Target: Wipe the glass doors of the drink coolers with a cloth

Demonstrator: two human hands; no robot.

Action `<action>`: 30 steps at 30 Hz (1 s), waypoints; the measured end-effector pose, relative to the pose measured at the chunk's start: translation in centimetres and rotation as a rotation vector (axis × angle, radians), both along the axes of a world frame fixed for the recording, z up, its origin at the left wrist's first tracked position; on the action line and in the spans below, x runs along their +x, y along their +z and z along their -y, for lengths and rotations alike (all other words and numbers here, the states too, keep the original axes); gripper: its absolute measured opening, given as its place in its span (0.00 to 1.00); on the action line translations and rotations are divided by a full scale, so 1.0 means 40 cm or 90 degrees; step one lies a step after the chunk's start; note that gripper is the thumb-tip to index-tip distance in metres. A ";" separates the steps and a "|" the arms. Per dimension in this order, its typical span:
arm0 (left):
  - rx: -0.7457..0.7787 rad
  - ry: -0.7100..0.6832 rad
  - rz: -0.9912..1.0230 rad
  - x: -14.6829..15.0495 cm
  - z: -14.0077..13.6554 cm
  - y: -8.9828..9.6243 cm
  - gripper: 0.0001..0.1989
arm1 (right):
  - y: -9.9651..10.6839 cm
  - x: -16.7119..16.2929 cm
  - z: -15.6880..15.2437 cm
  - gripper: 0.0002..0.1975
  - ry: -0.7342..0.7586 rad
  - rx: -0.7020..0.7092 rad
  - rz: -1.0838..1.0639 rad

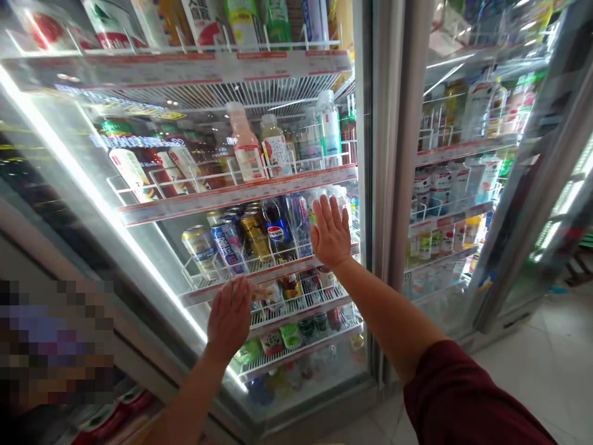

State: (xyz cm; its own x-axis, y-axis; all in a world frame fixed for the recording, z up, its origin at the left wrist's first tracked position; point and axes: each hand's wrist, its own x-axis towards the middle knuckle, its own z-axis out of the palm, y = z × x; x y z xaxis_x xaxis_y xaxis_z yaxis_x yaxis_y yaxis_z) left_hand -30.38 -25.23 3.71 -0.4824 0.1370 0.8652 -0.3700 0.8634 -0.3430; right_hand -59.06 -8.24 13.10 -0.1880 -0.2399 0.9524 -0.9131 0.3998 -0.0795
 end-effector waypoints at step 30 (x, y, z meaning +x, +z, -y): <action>0.132 0.011 -0.119 -0.042 -0.019 0.117 0.38 | 0.008 0.009 -0.003 0.35 -0.061 0.031 0.002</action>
